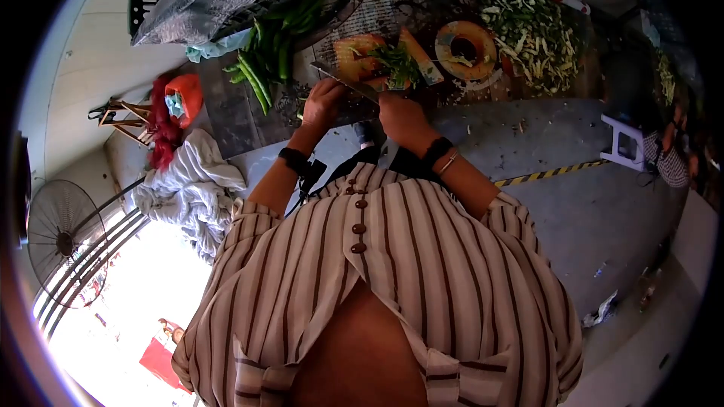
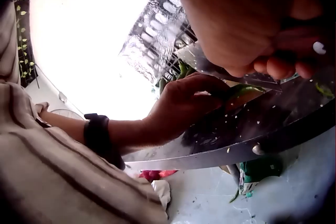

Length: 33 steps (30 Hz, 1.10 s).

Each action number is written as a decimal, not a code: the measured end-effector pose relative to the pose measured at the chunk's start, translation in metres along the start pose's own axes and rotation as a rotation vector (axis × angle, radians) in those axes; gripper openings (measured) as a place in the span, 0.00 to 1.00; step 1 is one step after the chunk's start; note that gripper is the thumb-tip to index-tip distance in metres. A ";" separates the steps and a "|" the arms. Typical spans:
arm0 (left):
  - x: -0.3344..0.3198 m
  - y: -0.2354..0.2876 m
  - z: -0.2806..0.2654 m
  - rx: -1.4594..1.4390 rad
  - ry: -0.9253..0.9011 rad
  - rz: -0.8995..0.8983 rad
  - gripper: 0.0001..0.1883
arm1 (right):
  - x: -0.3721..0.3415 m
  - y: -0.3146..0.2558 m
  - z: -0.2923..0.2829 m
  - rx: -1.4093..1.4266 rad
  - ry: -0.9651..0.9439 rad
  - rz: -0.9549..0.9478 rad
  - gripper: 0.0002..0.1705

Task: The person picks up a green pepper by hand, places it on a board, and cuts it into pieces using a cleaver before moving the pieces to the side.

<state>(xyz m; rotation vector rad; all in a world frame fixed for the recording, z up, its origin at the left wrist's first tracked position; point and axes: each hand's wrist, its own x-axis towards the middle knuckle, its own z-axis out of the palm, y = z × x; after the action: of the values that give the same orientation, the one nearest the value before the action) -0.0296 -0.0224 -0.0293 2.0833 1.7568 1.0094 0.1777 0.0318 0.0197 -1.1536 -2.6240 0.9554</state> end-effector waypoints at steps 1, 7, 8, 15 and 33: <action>-0.001 -0.002 0.001 -0.003 -0.007 -0.001 0.12 | 0.001 -0.002 -0.001 -0.030 -0.022 0.008 0.05; -0.002 0.000 0.001 -0.019 -0.009 -0.011 0.09 | 0.005 -0.006 0.001 -0.150 -0.027 -0.012 0.06; -0.002 0.000 0.001 -0.022 -0.007 -0.014 0.09 | 0.005 -0.006 0.001 -0.153 -0.031 -0.011 0.06; -0.001 0.001 0.000 -0.032 -0.020 -0.003 0.10 | 0.011 -0.007 -0.003 -0.177 -0.069 -0.003 0.06; 0.001 0.001 0.005 -0.071 0.051 -0.029 0.14 | 0.042 -0.006 -0.004 -0.047 -0.142 0.048 0.06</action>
<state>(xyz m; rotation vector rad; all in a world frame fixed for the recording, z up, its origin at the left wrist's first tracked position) -0.0253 -0.0205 -0.0317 2.0005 1.7436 1.1092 0.1460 0.0598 0.0211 -1.2065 -2.7551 1.0258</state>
